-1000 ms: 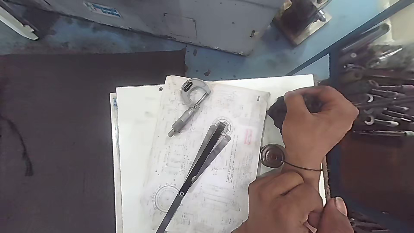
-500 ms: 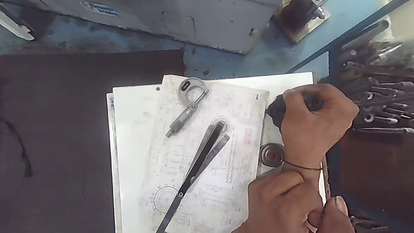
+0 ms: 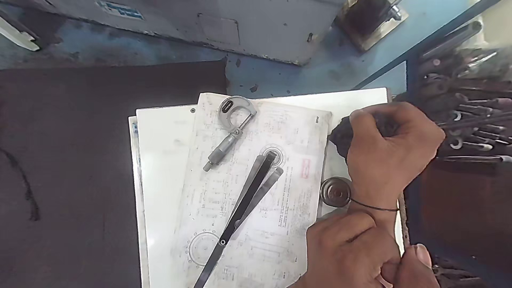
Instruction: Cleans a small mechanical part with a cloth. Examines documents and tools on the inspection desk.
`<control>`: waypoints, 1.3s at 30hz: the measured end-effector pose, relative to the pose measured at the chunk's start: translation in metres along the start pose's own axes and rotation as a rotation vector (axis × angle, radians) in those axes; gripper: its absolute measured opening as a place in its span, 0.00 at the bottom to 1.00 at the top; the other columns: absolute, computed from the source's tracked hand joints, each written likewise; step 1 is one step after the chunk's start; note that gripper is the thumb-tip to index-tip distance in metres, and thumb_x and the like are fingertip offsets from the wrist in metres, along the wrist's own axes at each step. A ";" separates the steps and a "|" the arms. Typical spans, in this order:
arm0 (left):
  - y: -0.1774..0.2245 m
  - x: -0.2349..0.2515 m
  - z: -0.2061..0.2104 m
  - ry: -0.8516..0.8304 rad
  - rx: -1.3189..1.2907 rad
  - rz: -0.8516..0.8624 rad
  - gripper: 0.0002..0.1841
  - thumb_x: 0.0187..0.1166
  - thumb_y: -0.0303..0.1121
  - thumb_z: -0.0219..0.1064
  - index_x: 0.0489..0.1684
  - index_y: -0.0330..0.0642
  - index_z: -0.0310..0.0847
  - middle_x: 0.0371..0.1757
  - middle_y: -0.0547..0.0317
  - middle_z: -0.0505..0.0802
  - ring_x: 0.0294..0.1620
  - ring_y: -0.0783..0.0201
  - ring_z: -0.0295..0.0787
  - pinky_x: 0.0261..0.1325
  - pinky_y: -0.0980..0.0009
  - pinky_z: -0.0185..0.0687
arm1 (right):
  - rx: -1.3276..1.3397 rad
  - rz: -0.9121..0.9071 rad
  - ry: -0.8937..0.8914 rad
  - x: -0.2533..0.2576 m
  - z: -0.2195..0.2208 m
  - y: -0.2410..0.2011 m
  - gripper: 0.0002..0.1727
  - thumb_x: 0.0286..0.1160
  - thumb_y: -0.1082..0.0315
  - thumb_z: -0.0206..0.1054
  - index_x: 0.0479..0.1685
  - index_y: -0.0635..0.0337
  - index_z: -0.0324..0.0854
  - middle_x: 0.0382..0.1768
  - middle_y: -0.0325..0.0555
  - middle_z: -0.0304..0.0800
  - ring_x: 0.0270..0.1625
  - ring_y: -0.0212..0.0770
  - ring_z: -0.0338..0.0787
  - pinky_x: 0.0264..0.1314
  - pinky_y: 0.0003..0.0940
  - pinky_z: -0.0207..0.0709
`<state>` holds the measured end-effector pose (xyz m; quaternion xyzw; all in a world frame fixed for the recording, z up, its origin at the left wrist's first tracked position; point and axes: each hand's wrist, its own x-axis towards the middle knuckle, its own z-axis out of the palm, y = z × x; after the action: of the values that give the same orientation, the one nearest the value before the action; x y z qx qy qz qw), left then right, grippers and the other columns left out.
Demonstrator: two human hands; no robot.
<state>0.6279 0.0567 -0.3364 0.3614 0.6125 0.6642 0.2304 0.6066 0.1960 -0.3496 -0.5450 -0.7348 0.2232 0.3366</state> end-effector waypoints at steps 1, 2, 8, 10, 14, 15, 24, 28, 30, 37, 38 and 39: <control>0.000 0.000 0.000 0.001 -0.003 0.001 0.20 0.74 0.31 0.67 0.08 0.41 0.67 0.15 0.64 0.69 0.18 0.73 0.65 0.20 0.78 0.59 | 0.001 0.000 -0.001 0.000 0.000 0.000 0.04 0.70 0.60 0.70 0.32 0.45 0.87 0.26 0.22 0.83 0.28 0.15 0.78 0.32 0.18 0.67; 0.000 0.000 0.000 0.001 -0.005 0.004 0.20 0.74 0.31 0.67 0.08 0.41 0.67 0.15 0.64 0.69 0.18 0.73 0.65 0.20 0.78 0.60 | 0.002 0.002 -0.002 0.000 0.000 0.000 0.04 0.70 0.60 0.70 0.32 0.45 0.88 0.26 0.22 0.83 0.28 0.15 0.78 0.32 0.19 0.67; -0.001 0.000 0.000 0.003 -0.005 0.011 0.20 0.74 0.31 0.67 0.08 0.41 0.68 0.15 0.64 0.69 0.18 0.73 0.65 0.20 0.78 0.60 | -0.001 0.002 -0.001 0.000 0.001 0.000 0.04 0.70 0.60 0.70 0.32 0.45 0.88 0.27 0.23 0.83 0.30 0.15 0.79 0.34 0.19 0.68; -0.001 0.000 0.000 0.008 -0.009 0.007 0.20 0.74 0.31 0.67 0.08 0.41 0.68 0.16 0.64 0.69 0.18 0.72 0.66 0.21 0.78 0.60 | -0.004 -0.002 -0.003 0.000 0.001 0.000 0.04 0.70 0.60 0.70 0.32 0.46 0.88 0.27 0.23 0.84 0.30 0.15 0.79 0.34 0.19 0.68; -0.001 0.000 0.000 0.010 -0.019 -0.005 0.20 0.73 0.30 0.67 0.08 0.41 0.68 0.15 0.63 0.70 0.18 0.72 0.66 0.20 0.77 0.60 | -0.013 -0.009 -0.001 0.000 0.001 -0.001 0.04 0.70 0.61 0.70 0.32 0.47 0.87 0.26 0.22 0.82 0.29 0.13 0.78 0.33 0.17 0.67; -0.001 0.000 0.000 0.009 -0.018 -0.005 0.20 0.73 0.31 0.67 0.08 0.41 0.68 0.15 0.63 0.70 0.18 0.72 0.66 0.20 0.77 0.60 | -0.017 -0.007 0.000 0.000 0.001 -0.001 0.04 0.70 0.61 0.70 0.32 0.47 0.88 0.26 0.22 0.82 0.29 0.13 0.78 0.33 0.16 0.67; 0.001 0.002 -0.001 0.007 -0.045 -0.024 0.20 0.74 0.31 0.67 0.08 0.41 0.69 0.16 0.63 0.71 0.18 0.72 0.68 0.20 0.77 0.63 | -0.009 -0.040 -0.004 0.000 0.001 0.001 0.04 0.71 0.62 0.69 0.33 0.49 0.87 0.26 0.23 0.82 0.28 0.12 0.77 0.32 0.15 0.68; 0.001 0.002 -0.002 0.009 -0.047 -0.026 0.19 0.74 0.31 0.67 0.08 0.40 0.69 0.15 0.62 0.71 0.18 0.70 0.68 0.21 0.76 0.64 | -0.004 -0.055 -0.007 -0.001 0.001 0.000 0.04 0.71 0.63 0.70 0.33 0.51 0.87 0.27 0.24 0.83 0.29 0.12 0.77 0.33 0.13 0.68; 0.001 0.002 -0.002 0.006 -0.039 -0.028 0.20 0.74 0.31 0.67 0.08 0.40 0.69 0.15 0.62 0.71 0.18 0.70 0.68 0.21 0.75 0.64 | 0.002 -0.052 -0.013 -0.001 0.001 0.000 0.05 0.73 0.63 0.69 0.34 0.52 0.87 0.27 0.25 0.82 0.29 0.12 0.77 0.32 0.13 0.68; 0.001 0.002 -0.001 0.005 0.021 0.039 0.19 0.74 0.31 0.66 0.08 0.40 0.71 0.16 0.60 0.74 0.20 0.67 0.72 0.23 0.75 0.69 | -0.010 -0.053 -0.018 0.000 0.000 0.000 0.05 0.71 0.63 0.70 0.33 0.51 0.88 0.27 0.24 0.82 0.28 0.12 0.76 0.33 0.13 0.68; 0.001 0.002 -0.001 0.007 0.031 0.053 0.19 0.74 0.31 0.66 0.08 0.40 0.72 0.16 0.59 0.74 0.20 0.67 0.73 0.23 0.74 0.70 | -0.012 -0.050 -0.020 0.000 0.000 -0.001 0.05 0.71 0.63 0.70 0.34 0.52 0.88 0.27 0.25 0.82 0.29 0.12 0.76 0.33 0.14 0.67; 0.000 0.002 -0.001 0.010 0.038 0.063 0.19 0.74 0.31 0.66 0.08 0.40 0.71 0.16 0.59 0.74 0.19 0.67 0.73 0.23 0.74 0.70 | -0.013 -0.051 -0.019 0.000 0.000 -0.001 0.05 0.71 0.62 0.70 0.33 0.51 0.87 0.26 0.25 0.81 0.28 0.12 0.76 0.32 0.13 0.67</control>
<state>0.6263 0.0579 -0.3356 0.3816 0.6143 0.6613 0.1994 0.6058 0.1959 -0.3494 -0.5262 -0.7530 0.2148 0.3317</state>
